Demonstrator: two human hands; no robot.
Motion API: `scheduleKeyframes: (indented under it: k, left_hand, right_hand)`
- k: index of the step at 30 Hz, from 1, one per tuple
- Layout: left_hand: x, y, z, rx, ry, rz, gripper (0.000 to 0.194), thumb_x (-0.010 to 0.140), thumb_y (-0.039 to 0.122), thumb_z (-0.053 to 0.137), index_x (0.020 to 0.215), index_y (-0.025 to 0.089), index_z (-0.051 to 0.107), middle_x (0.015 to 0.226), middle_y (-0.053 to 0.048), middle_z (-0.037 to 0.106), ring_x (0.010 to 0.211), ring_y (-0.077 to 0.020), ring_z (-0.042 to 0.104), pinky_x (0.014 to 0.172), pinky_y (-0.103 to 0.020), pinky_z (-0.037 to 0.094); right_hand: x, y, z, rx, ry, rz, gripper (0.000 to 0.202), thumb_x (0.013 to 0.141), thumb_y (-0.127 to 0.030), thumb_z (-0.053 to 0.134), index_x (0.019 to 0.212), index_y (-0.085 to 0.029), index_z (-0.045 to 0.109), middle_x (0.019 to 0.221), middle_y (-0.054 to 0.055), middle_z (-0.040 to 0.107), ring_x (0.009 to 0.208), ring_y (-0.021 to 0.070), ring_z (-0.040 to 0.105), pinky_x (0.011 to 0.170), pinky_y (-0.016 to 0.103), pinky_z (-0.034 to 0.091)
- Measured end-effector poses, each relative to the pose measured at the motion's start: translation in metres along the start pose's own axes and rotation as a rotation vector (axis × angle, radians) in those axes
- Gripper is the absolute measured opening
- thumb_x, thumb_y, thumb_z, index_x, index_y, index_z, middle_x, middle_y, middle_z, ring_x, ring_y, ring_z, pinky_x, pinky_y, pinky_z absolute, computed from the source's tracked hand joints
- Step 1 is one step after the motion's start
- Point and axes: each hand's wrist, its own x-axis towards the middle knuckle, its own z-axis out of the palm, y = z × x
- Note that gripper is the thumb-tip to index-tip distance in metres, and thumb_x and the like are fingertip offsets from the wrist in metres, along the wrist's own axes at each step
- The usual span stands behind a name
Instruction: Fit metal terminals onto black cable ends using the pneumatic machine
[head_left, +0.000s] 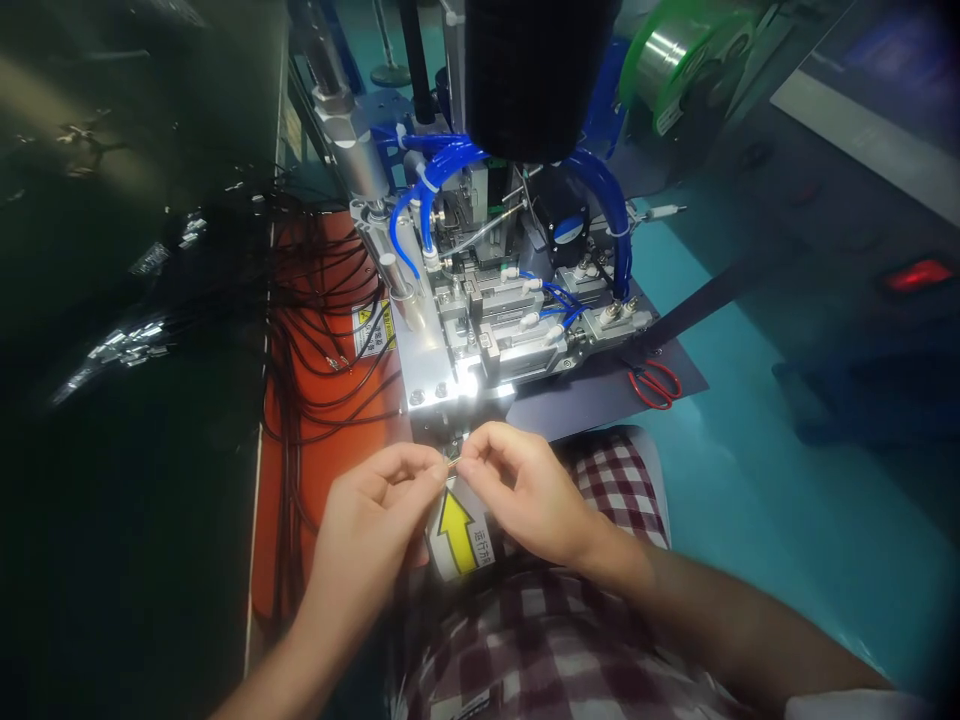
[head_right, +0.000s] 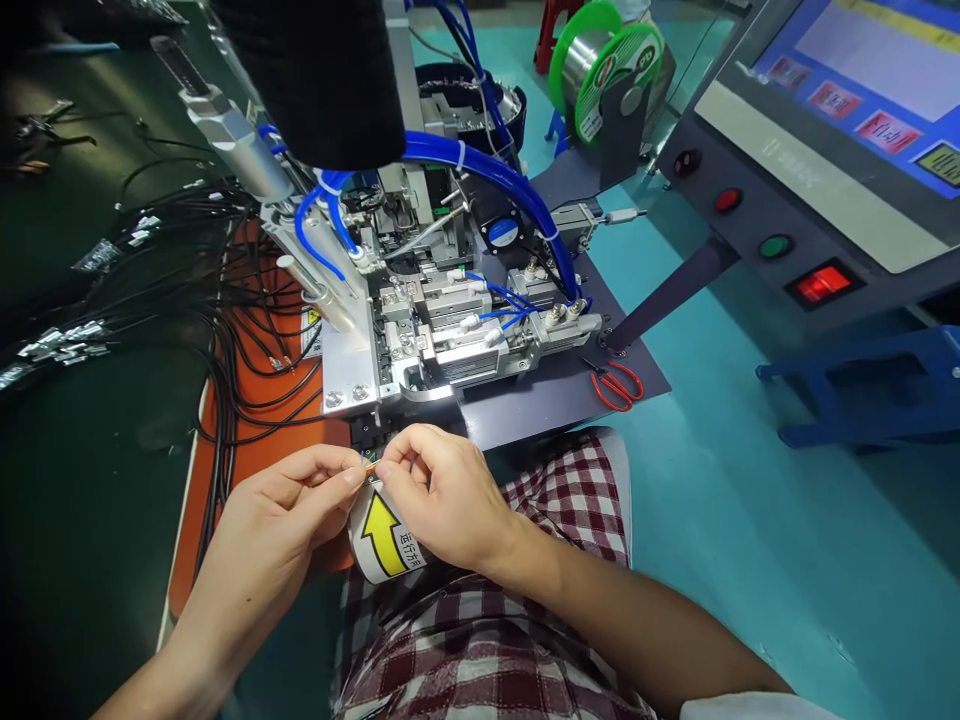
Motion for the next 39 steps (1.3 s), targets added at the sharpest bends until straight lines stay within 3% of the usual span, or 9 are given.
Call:
scheduleKeyframes:
  k: [9,14,18,24,27,33,39]
  left_hand:
    - [0.005,-0.001,-0.003,-0.001,-0.019,-0.059,0.035,0.069,0.052,0.076,0.075,0.019,0.065,0.045,0.011,0.028,0.038,-0.0064,0.029,0.036,-0.018,0.029]
    - [0.004,-0.001,-0.002,0.033,-0.038,-0.016,0.034,0.07,0.051,0.075,0.076,0.019,0.065,0.045,0.011,0.03,0.037,-0.0062,0.03,0.034,-0.017,0.029]
    - [0.003,0.0,0.0,0.08,0.0,0.008,0.037,0.07,0.053,0.075,0.078,0.019,0.065,0.048,0.007,0.041,0.039,-0.0079,0.037,0.034,-0.018,0.033]
    - [0.007,-0.003,-0.001,0.108,-0.014,0.001,0.039,0.071,0.055,0.074,0.082,0.018,0.066,0.053,0.004,0.049,0.04,-0.0097,0.042,0.036,-0.02,0.037]
    - [0.008,-0.003,-0.002,0.118,-0.02,0.025,0.039,0.07,0.054,0.075,0.081,0.018,0.067,0.054,0.003,0.052,0.041,-0.0095,0.044,0.037,-0.019,0.036]
    - [0.006,0.003,0.0,0.146,-0.045,0.101,0.03,0.072,0.047,0.073,0.077,0.018,0.068,0.046,0.007,0.044,0.038,-0.0072,0.038,0.036,-0.017,0.031]
    - [0.011,-0.002,-0.002,0.411,0.033,0.474,0.015,0.08,0.035,0.071,0.084,0.021,0.072,0.076,0.0,0.071,0.063,-0.0129,0.064,0.059,-0.022,0.05]
  right_hand:
    - [0.004,0.001,-0.004,-0.024,-0.003,0.022,0.012,0.089,-0.028,0.06,0.084,-0.018,0.065,0.076,0.001,0.066,0.064,0.0126,0.055,0.064,0.027,0.045]
    - [0.004,-0.002,0.003,0.025,0.035,0.035,0.009,0.087,-0.025,0.062,0.081,-0.019,0.061,0.074,-0.001,0.064,0.06,0.0115,0.053,0.06,0.025,0.044]
    - [0.003,0.003,0.007,0.044,0.061,0.019,0.012,0.09,-0.026,0.06,0.08,-0.019,0.058,0.075,0.0,0.063,0.064,0.0128,0.055,0.064,0.027,0.046]
    - [0.005,0.005,0.004,0.101,0.05,0.105,0.012,0.087,-0.028,0.066,0.093,-0.018,0.067,0.083,0.001,0.069,0.058,0.0102,0.055,0.056,0.025,0.044]
    - [0.007,0.003,0.0,0.1,0.05,0.072,0.01,0.085,-0.028,0.069,0.088,-0.018,0.069,0.082,0.001,0.071,0.06,0.0108,0.056,0.057,0.025,0.044]
    - [0.008,-0.001,-0.006,-0.016,0.008,-0.022,0.011,0.09,-0.023,0.063,0.08,-0.018,0.065,0.078,0.0,0.068,0.069,0.0128,0.058,0.065,0.026,0.045]
    - [0.008,0.006,-0.009,0.133,-0.044,0.134,0.015,0.091,-0.028,0.06,0.08,-0.019,0.061,0.067,-0.004,0.058,0.057,0.0098,0.052,0.054,0.023,0.04]
